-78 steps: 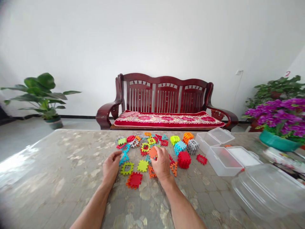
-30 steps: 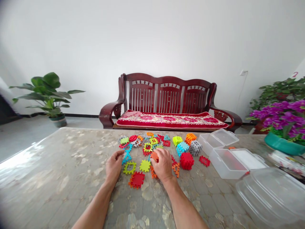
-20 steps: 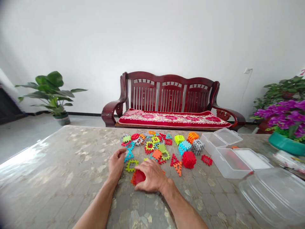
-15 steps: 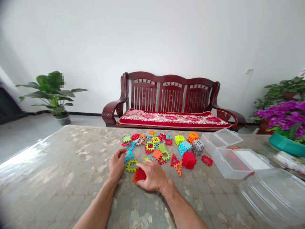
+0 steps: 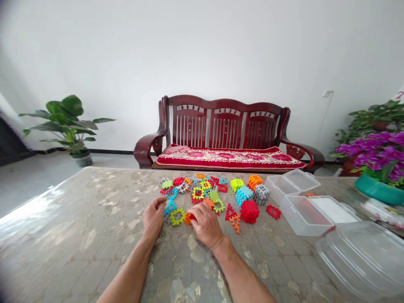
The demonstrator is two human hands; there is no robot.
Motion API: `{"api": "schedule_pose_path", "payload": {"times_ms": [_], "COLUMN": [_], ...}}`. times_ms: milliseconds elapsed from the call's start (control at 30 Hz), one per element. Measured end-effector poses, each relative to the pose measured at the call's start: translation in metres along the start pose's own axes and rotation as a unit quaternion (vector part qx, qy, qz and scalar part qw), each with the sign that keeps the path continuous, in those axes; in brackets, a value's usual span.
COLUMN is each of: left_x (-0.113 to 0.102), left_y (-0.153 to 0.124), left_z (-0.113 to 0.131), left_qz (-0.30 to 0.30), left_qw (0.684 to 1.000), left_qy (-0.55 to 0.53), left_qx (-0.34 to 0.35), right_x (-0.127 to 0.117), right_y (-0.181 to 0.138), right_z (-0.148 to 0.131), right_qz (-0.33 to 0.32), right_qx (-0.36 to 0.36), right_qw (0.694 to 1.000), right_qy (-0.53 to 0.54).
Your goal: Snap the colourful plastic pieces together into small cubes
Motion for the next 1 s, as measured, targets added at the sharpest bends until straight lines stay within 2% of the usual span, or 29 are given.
{"api": "schedule_pose_path", "payload": {"times_ms": [167, 267, 433, 567, 633, 733, 867, 1000], "left_x": [0.0, -0.001, -0.002, 0.0, 0.0, 0.0, 0.001, 0.001], "left_y": [-0.001, -0.002, -0.001, 0.0, 0.001, 0.001, 0.001, 0.001], "left_z": [0.002, 0.004, 0.004, 0.002, 0.001, 0.0, 0.0, -0.001], "left_qz": [-0.003, -0.005, 0.0, 0.0, -0.001, 0.0, -0.003, -0.004], "left_qw": [1.0, 1.0, 1.0, 1.0, 1.0, 1.0, 1.0, 1.0], "left_qy": [-0.004, -0.005, -0.006, -0.006, -0.004, -0.005, -0.003, -0.005], "left_qx": [0.006, 0.009, 0.011, 0.008, 0.006, 0.007, 0.013, 0.005], "right_x": [-0.003, -0.003, -0.011, -0.018, -0.021, -0.019, -0.004, 0.013], "right_y": [-0.001, -0.004, -0.009, -0.012, -0.009, -0.001, 0.005, 0.0], "right_z": [-0.007, -0.005, 0.022, 0.044, 0.042, 0.023, -0.011, -0.017], "right_qz": [0.009, 0.012, 0.069, 0.093, 0.083, 0.036, -0.055, -0.112], "right_qx": [-0.029, -0.017, 0.083, 0.145, 0.136, 0.081, -0.01, -0.027], "right_qw": [0.999, 0.999, 0.993, 0.985, 0.986, 0.995, 0.998, 0.993], "right_qy": [0.035, 0.049, 0.049, -0.006, -0.047, -0.054, -0.005, -0.01]}}
Point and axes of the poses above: each hand's wrist, its own y-axis towards the middle knuckle, its own x-axis out of the palm, z = x × y, the point moved 8 cm from there along y, towards the middle knuckle, and after that the axes turned 7 degrees about -x, right-handed, at the moved point
